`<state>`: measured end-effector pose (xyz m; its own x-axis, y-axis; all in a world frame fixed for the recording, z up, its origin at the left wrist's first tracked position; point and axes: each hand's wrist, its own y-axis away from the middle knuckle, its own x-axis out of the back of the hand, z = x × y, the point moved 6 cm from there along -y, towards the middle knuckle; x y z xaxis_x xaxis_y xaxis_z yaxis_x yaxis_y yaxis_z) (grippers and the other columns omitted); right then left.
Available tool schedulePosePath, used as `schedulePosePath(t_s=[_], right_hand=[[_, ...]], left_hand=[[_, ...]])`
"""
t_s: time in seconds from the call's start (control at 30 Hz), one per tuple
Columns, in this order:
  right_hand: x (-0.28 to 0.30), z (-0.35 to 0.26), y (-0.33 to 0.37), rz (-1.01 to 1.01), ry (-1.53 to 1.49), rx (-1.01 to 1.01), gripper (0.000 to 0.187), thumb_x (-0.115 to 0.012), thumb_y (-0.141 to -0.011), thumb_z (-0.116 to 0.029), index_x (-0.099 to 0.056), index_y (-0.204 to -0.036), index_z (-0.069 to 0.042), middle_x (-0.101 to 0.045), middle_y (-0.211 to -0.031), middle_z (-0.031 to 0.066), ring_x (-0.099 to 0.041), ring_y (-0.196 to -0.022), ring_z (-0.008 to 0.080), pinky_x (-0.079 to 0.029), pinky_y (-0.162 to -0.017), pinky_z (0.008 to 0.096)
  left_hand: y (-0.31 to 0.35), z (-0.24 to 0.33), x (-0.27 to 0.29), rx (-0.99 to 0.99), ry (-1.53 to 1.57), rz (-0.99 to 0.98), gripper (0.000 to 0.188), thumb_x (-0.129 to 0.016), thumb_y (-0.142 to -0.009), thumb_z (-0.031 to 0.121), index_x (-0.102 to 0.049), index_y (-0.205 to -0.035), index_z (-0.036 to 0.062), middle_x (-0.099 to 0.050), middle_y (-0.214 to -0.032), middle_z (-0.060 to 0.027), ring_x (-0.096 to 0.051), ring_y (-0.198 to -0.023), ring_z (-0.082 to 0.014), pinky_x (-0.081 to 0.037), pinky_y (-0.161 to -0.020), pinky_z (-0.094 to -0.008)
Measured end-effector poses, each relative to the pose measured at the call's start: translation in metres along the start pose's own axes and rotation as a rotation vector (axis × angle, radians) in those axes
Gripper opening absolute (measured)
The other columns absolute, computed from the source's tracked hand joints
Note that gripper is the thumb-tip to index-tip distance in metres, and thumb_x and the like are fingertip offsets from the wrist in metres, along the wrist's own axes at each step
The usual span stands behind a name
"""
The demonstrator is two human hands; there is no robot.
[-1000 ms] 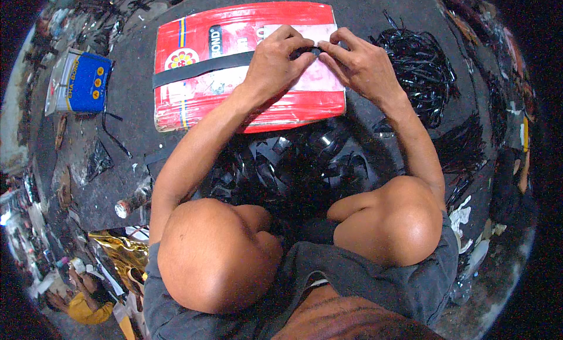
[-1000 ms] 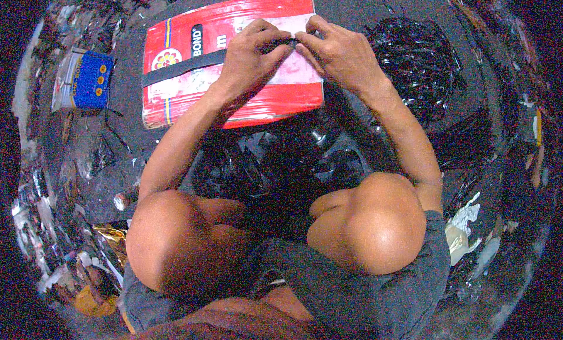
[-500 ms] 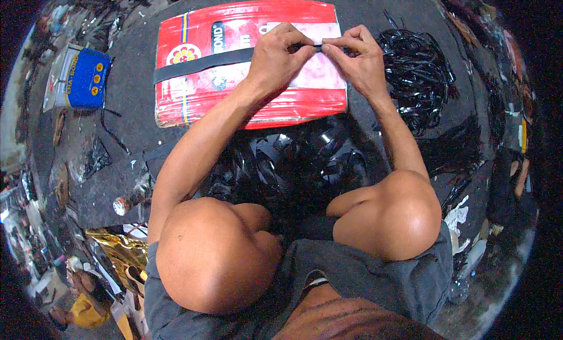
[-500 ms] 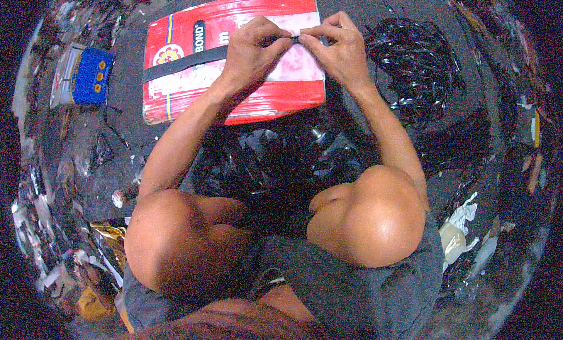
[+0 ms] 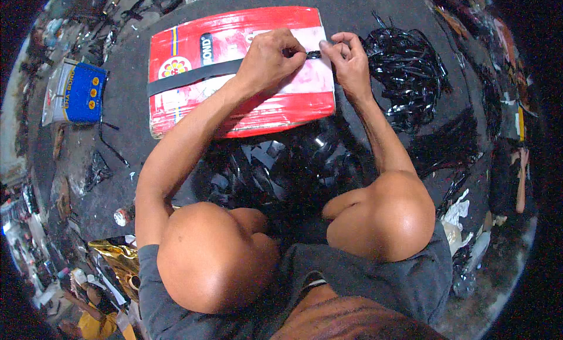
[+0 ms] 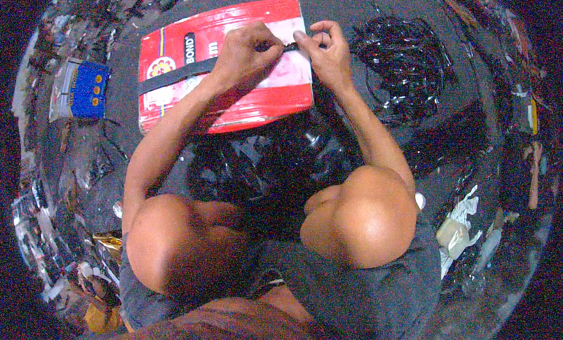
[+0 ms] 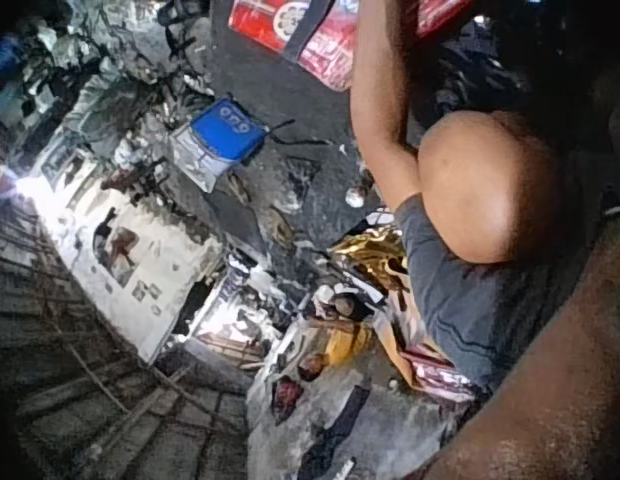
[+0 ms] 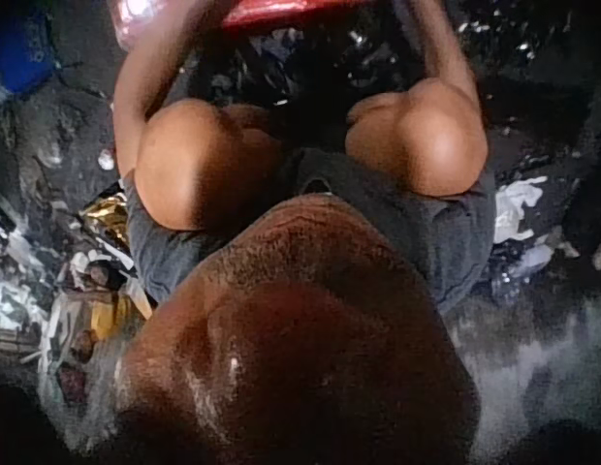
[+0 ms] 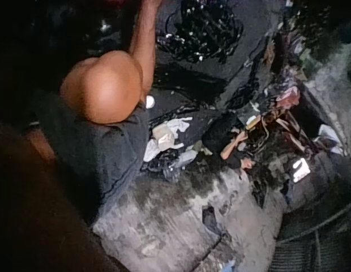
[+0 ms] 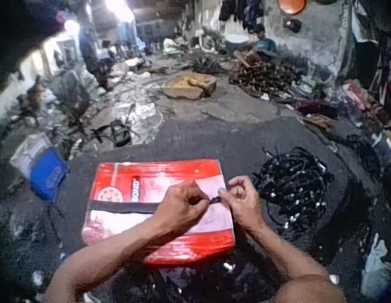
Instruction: The person repeatedly picks up black plastic straps and ties them around a red and white rectangular package placed on a table. The person secures each strap by hand, then discards the excess strap onto the table surface.
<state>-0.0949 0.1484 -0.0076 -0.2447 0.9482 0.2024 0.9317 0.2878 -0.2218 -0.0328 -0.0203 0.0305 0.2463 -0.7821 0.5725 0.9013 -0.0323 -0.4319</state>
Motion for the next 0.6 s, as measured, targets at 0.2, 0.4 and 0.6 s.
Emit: schedulePosePath(t_s=[0.2, 0.4, 0.6], right_hand=[[0.0, 0.008, -0.002, -0.037, 0.134, 0.142, 0.031, -0.061, -0.098, -0.036, -0.059, -0.084, -0.008, -0.056, -0.066, -0.0012, -0.046, -0.055, 0.0065, -0.037, -0.049, 0.0258], [-0.013, 0.043, 0.02, -0.188, -0.714, -0.502, 0.026, -0.058, -0.098, -0.041, -0.053, -0.089, -0.017, -0.042, -0.059, -0.0078, -0.037, -0.043, 0.0055, -0.027, -0.036, 0.0227], [0.015, 0.02, -0.026, -0.084, -0.018, -0.237, 0.047, -0.056, -0.095, -0.053, -0.061, -0.092, -0.006, -0.063, -0.075, 0.0105, -0.059, -0.059, 0.0214, -0.047, -0.055, 0.0362]], left_hand=[[-0.001, 0.006, -0.019, -0.023, 0.113, 0.102, 0.011, -0.074, -0.079, 0.01, -0.071, -0.079, -0.0006, -0.064, -0.075, -0.0096, -0.065, -0.068, -0.0185, -0.052, -0.062, -0.0318], [-0.005, 0.01, -0.026, -0.087, 0.135, 0.123, 0.01, -0.074, -0.079, 0.009, -0.07, -0.078, -0.0005, -0.065, -0.075, -0.0096, -0.066, -0.068, -0.0173, -0.052, -0.062, -0.0306], [-0.006, 0.01, -0.029, -0.088, 0.129, 0.123, 0.009, -0.075, -0.079, 0.009, -0.071, -0.078, 0.0001, -0.065, -0.075, -0.0096, -0.067, -0.068, -0.0182, -0.053, -0.062, -0.0306]])
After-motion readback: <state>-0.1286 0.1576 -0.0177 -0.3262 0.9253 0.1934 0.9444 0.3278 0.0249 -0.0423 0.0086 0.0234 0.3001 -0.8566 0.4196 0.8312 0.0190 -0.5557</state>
